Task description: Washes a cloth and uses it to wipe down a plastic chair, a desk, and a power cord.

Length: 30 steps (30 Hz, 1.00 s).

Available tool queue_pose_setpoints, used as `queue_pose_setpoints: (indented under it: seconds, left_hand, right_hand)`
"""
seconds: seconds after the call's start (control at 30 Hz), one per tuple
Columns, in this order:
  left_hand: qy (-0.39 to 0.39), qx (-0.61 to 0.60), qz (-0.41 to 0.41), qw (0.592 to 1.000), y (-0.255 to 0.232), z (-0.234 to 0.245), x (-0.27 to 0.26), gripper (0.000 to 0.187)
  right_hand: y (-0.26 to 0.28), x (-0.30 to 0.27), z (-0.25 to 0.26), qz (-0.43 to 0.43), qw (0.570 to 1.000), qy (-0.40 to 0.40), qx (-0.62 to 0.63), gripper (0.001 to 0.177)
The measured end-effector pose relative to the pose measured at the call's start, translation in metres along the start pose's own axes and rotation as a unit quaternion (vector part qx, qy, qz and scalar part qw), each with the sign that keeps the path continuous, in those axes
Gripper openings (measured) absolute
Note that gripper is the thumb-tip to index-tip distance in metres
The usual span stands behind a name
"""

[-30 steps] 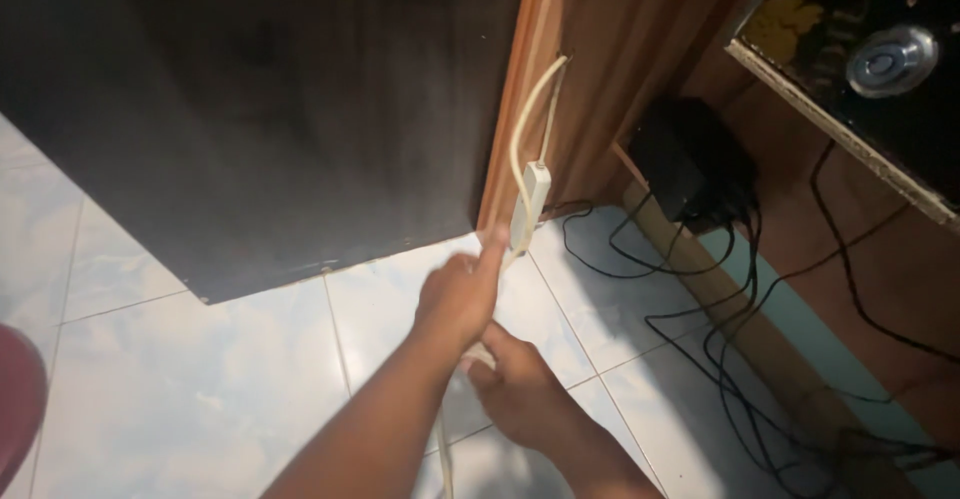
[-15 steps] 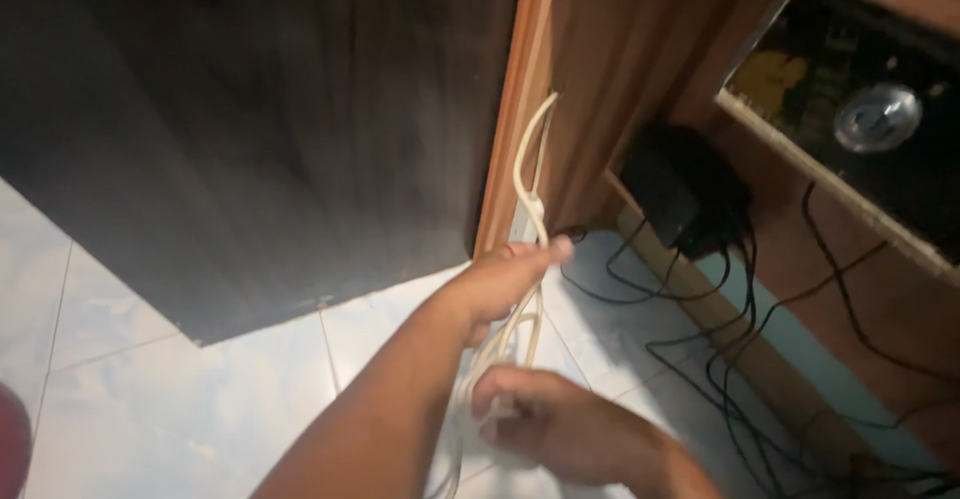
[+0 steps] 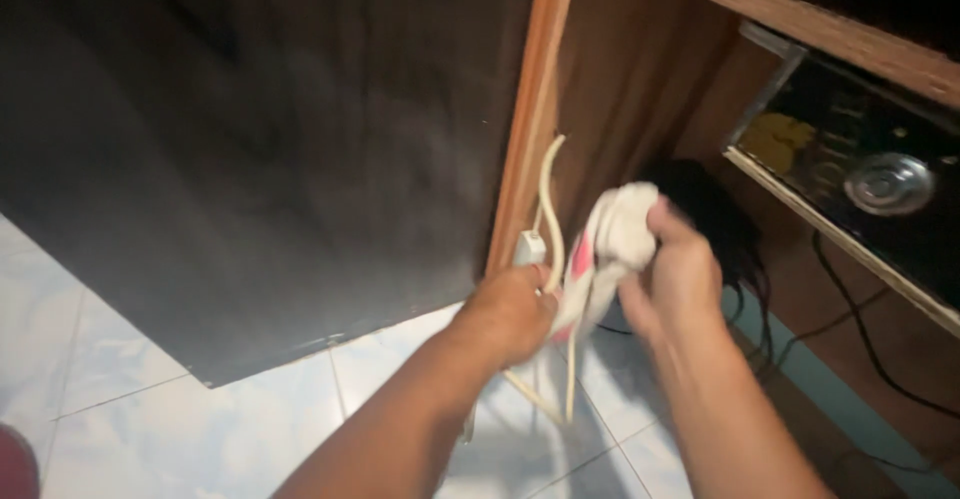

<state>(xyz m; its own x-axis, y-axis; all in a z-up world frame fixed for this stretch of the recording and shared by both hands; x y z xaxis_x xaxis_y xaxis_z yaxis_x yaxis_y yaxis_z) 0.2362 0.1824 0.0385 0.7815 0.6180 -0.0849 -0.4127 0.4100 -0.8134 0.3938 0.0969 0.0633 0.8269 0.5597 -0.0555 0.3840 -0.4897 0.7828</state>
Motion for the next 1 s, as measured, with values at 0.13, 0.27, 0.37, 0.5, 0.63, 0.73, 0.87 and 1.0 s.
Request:
queue_pose_setpoints:
  seconds: [0.13, 0.27, 0.37, 0.5, 0.63, 0.73, 0.87, 1.0]
  left_hand:
    - [0.003, 0.073, -0.008, 0.997, -0.007, 0.012, -0.018, 0.036]
    - [0.019, 0.126, 0.016, 0.992, 0.002, 0.014, -0.014, 0.030]
    - [0.021, 0.144, 0.001, 0.989, 0.004, 0.009, -0.012, 0.027]
    - [0.001, 0.137, -0.031, 0.990, -0.003, -0.002, -0.010, 0.027]
    - [0.041, 0.129, 0.014, 0.991, 0.008, -0.014, -0.003, 0.029]
    - [-0.009, -0.015, 0.018, 1.000, 0.040, -0.027, 0.027, 0.031]
    - [-0.024, -0.222, 0.085, 0.971, 0.042, -0.026, 0.027, 0.054]
    - [-0.047, -0.164, 0.153, 0.973, 0.038, -0.030, 0.018, 0.074]
  right_hand:
    - [-0.022, 0.009, -0.061, -0.053, 0.982, 0.123, -0.133, 0.018]
    - [-0.044, 0.007, -0.070, -0.120, 0.944, 0.124, -0.283, 0.013]
    - [-0.048, 0.006, -0.067, -0.113, 0.940, 0.114, -0.301, 0.018]
    - [-0.062, 0.015, -0.046, -0.088, 0.920, 0.086, -0.372, 0.034]
    - [-0.061, -0.002, -0.035, -0.139, 0.896, 0.070, -0.415, 0.035]
    - [-0.065, 0.006, -0.001, -0.128, 0.913, 0.038, -0.387, 0.034]
    - [-0.064, -0.012, 0.012, -0.054, 0.905, 0.065, -0.417, 0.031]
    - [-0.054, -0.063, 0.012, -0.091, 0.909, 0.023, -0.406, 0.032]
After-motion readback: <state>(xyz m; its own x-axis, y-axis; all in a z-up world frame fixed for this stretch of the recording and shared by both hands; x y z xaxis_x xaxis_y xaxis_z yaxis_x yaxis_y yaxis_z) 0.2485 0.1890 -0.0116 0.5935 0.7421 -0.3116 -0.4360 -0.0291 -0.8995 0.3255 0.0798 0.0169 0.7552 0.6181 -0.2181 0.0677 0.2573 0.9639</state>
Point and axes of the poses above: each hand's wrist, its own x-axis towards the middle knuckle, its own z-axis out of the back of the hand, y = z × x, the point moved 10 cm from there along x, towards the middle knuckle, and after that the axes turned 1 degree about -x, right-handed, at the moved point
